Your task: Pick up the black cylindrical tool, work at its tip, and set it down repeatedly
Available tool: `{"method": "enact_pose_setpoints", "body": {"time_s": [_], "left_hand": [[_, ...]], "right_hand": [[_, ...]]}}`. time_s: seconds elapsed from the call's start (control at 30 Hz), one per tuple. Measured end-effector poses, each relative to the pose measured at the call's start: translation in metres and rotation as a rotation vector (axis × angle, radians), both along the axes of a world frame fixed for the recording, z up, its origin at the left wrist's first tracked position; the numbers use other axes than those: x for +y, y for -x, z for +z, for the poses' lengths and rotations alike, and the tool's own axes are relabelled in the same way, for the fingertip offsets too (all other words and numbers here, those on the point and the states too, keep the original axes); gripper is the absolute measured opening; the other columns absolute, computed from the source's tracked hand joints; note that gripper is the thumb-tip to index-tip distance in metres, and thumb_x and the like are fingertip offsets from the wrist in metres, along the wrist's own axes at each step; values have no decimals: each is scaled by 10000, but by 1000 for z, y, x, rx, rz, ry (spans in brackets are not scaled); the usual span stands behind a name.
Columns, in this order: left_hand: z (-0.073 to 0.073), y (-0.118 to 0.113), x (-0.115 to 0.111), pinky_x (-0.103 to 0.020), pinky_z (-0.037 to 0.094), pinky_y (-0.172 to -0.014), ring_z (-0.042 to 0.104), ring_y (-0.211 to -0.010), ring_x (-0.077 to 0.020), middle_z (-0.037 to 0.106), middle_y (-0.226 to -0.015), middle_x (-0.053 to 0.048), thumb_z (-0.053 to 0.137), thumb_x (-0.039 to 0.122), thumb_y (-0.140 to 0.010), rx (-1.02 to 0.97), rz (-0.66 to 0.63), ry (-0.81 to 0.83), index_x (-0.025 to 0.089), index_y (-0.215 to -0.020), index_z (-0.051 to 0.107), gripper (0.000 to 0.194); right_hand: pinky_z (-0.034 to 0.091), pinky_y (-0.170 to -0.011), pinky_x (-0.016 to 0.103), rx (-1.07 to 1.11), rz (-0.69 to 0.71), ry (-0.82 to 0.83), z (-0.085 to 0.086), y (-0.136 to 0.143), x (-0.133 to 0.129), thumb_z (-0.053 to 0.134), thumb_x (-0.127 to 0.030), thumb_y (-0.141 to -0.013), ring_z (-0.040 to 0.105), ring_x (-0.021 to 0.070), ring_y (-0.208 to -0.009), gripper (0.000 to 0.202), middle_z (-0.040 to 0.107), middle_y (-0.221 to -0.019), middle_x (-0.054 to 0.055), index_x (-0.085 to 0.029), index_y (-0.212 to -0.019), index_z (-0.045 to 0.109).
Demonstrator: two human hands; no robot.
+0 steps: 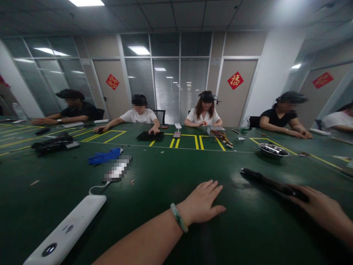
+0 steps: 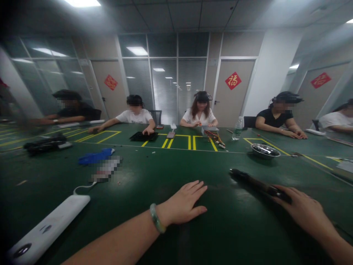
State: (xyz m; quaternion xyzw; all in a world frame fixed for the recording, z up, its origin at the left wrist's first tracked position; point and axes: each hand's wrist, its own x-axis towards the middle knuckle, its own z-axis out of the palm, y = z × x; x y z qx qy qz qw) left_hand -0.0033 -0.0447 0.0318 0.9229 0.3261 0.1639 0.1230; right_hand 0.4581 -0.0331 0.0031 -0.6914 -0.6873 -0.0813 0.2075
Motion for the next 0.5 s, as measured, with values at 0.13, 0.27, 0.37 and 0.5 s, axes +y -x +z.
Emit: {"method": "enact_pose_setpoints", "body": {"time_s": [0.13, 0.27, 0.37, 0.5], "left_hand": [[9, -3, -3, -392, 155, -1176, 117, -1451, -204, 145, -1582, -50, 308, 588, -957, -27, 17, -144, 217, -1509, 152, 684], [15, -3, -7, -393, 146, -1181, 99, -1454, -204, 121, -1587, -43, 327, 552, -966, -14, 50, -220, 227, -1512, 127, 666], [15, -1, -6, -410, 179, -1168, 150, -1445, -219, 158, -1579, -48, 292, 555, -973, -30, 112, -190, 240, -1508, 148, 638], [12, 1, -2, -395, 240, -1139, 216, -1426, -224, 195, -1569, -68, 262, 570, -973, -26, 174, -165, 225, -1512, 134, 652]], "right_hand": [[408, -908, 400, 132, 233, 110, 9, 125, 16, 422, -476, -894, 565, 287, -1060, 470, 597, -1196, 113, -237, -1273, 563], [398, -959, 416, 189, 441, 150, 14, 243, 14, 539, -352, -844, 549, 310, -1069, 366, 621, -1144, 82, -238, -1184, 610], [347, -1023, 457, 193, 552, 201, 12, 292, 8, 482, -301, -856, 489, 302, -1178, 428, 564, -1255, 111, -206, -1268, 550], [326, -1055, 455, 157, 550, 176, 18, 295, -6, 457, -298, -871, 424, 279, -1259, 513, 470, -1374, 90, -273, -1382, 418]]}}
